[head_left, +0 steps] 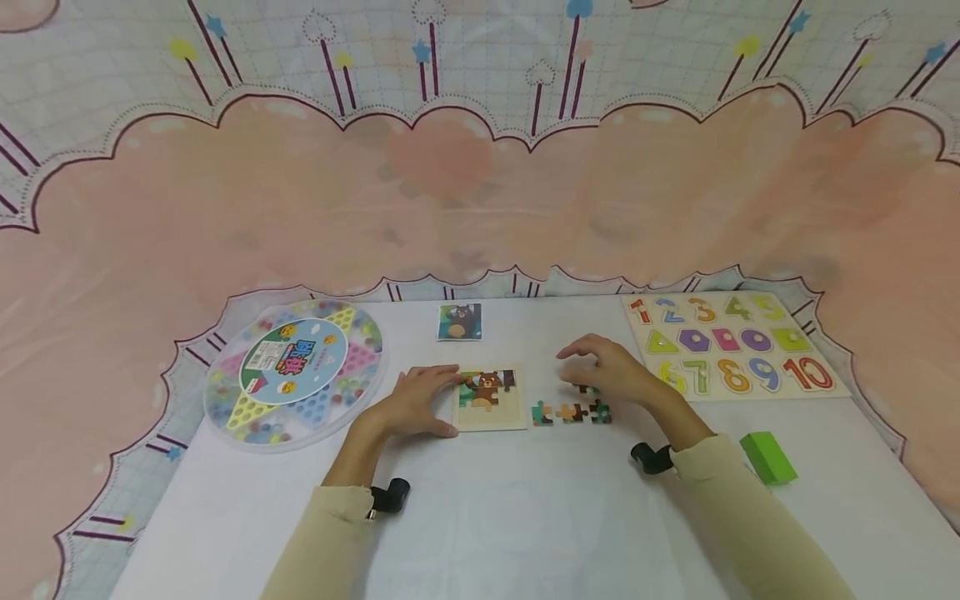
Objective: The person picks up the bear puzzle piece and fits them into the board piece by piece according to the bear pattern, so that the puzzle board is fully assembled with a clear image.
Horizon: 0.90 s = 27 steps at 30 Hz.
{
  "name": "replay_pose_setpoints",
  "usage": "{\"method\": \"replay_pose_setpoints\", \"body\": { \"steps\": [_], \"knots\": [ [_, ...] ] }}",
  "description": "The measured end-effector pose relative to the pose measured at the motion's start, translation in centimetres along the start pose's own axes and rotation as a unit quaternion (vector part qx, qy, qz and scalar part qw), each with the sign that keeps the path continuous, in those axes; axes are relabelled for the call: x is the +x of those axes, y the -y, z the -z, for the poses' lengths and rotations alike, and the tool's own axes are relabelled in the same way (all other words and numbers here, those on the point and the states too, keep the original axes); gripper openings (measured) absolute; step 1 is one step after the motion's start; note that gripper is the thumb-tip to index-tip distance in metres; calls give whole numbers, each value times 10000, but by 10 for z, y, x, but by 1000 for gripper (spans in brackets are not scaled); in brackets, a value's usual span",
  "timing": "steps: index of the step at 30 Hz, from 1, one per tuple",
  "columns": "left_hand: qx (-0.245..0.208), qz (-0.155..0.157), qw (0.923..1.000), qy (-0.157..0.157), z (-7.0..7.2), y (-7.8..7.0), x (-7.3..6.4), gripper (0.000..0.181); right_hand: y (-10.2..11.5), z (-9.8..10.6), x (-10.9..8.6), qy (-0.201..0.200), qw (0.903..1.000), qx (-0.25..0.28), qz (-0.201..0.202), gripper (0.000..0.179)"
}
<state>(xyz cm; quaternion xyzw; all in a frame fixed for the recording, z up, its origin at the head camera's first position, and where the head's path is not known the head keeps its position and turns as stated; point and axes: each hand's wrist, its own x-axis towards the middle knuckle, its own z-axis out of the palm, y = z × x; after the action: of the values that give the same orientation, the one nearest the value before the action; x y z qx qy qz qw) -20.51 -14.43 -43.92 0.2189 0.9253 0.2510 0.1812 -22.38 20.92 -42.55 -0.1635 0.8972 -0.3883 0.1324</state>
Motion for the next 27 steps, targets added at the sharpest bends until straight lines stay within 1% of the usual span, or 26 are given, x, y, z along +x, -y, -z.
{"method": "replay_pose_setpoints", "body": {
  "steps": [7, 10, 14, 17, 22, 27],
  "knots": [
    [12, -78, 10000, 22, 0, 2, 0, 81, -18, 4, -4, -45, 9989, -67, -458, 41],
    [9, -76, 10000, 28, 1, 1, 0, 81, -25, 5, -5, 79, 9988, -111, -479, 41],
    [6, -67, 10000, 23, 1, 0, -1, 81, -31, 7, -5, 255, 9982, -38, -546, 40],
    [-12, -75, 10000, 7, 1, 0, -2, 81, -34, 8, -6, 298, 9980, -29, -563, 38],
    [-31, -60, 10000, 6, 2, 1, -3, 82, -34, 9, -4, 268, 9983, -100, -510, 33],
    [-69, -39, 10000, 13, 3, 1, -4, 83, -33, 8, -2, 228, 9979, -143, -591, 30]
  ]
}}
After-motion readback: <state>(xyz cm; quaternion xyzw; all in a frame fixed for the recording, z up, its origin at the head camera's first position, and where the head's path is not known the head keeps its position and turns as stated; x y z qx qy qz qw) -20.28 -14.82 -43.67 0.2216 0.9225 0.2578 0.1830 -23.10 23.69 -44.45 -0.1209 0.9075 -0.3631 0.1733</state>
